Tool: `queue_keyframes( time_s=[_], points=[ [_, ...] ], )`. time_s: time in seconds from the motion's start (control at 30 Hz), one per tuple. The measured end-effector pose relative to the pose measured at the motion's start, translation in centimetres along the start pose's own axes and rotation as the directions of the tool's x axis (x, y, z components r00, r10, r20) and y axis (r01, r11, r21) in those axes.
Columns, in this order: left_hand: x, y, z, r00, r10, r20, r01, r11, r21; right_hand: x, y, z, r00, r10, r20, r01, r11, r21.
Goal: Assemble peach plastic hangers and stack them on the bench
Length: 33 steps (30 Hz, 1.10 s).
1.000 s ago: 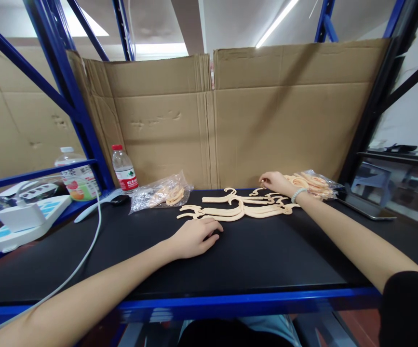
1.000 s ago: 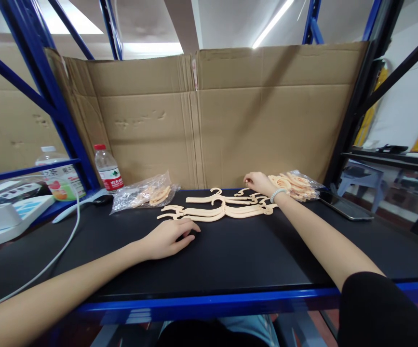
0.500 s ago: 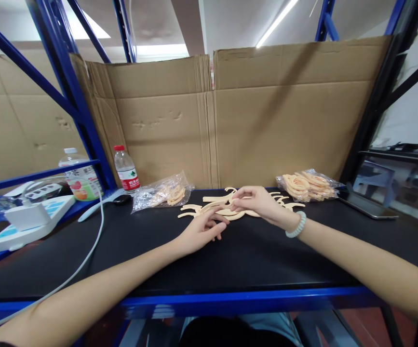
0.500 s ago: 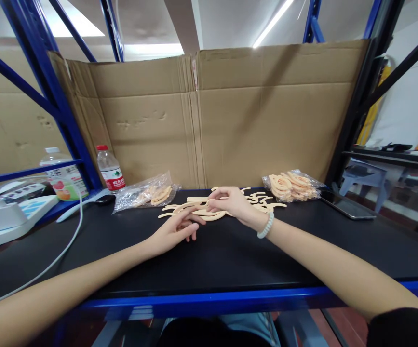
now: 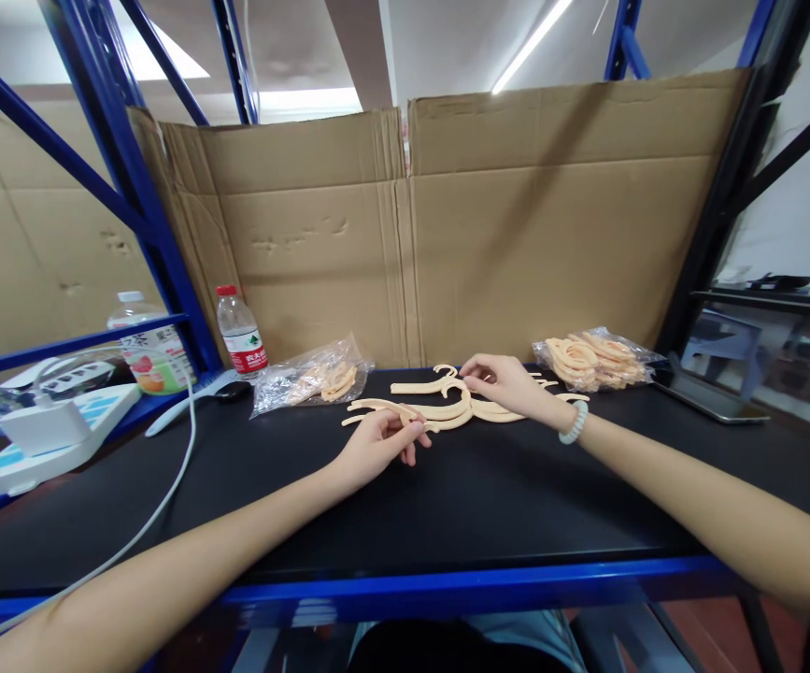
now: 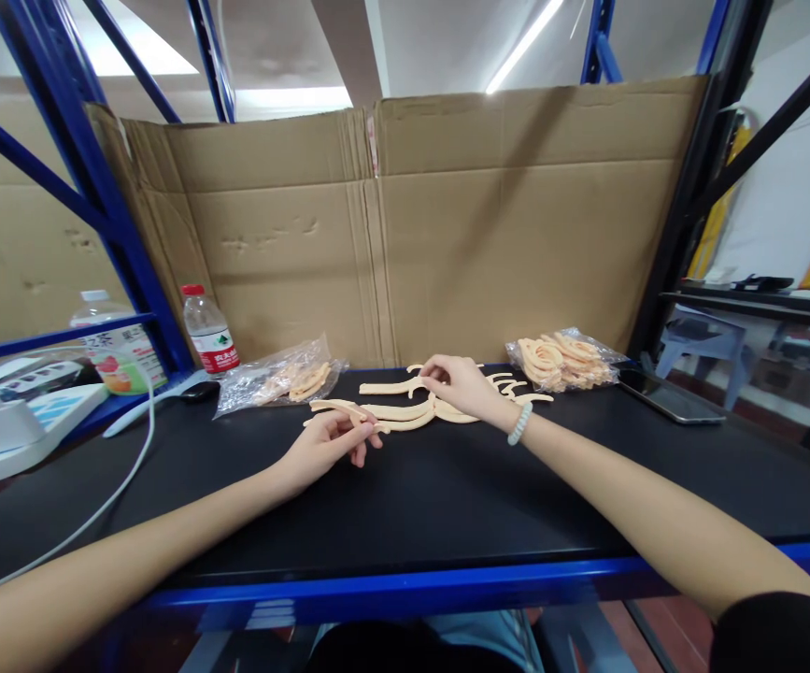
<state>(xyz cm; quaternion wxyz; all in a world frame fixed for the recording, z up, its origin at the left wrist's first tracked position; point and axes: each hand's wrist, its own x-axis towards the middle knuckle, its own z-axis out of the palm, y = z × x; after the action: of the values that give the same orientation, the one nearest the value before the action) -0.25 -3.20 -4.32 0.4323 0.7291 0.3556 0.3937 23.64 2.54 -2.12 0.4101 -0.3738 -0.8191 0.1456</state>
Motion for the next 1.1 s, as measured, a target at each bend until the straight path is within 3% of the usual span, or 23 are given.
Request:
queue_keyframes(
  time_s=[0.13,0.33,0.6,0.8,0.93,1.1],
  points=[
    [0.0,-0.2,0.0,1.0,-0.008,-0.006,0.008,1.0,0.028,0.6,4.5,-1.5,0.997,0.053,0.061,-0.025,0.918,-0.396],
    [0.0,0.0,-0.1,1.0,-0.018,-0.018,0.019,0.995,0.093,0.6,6.9,-1.1,0.981,0.106,0.161,-0.011,0.865,-0.501],
    [0.2,0.0,-0.4,0.992,-0.082,-0.095,0.08,0.996,-0.028,0.9,6.1,-0.3,0.99,0.07,0.12,-0.006,0.882,-0.471],
    [0.3,0.3,-0.7,0.989,-0.111,-0.099,0.088,0.974,-0.209,1.0,4.7,-2.3,0.998,0.049,-0.041,-0.062,0.896,-0.44],
    [0.2,0.4,-1.0,0.99,-0.106,-0.096,0.075,0.956,-0.283,0.8,4.2,-4.1,0.99,0.052,-0.132,-0.09,0.949,-0.302],
    [0.3,0.2,-1.6,0.984,-0.13,-0.125,0.079,0.934,-0.349,-0.4,4.3,-4.5,0.991,0.088,-0.104,-0.096,0.993,-0.071]
  ],
)
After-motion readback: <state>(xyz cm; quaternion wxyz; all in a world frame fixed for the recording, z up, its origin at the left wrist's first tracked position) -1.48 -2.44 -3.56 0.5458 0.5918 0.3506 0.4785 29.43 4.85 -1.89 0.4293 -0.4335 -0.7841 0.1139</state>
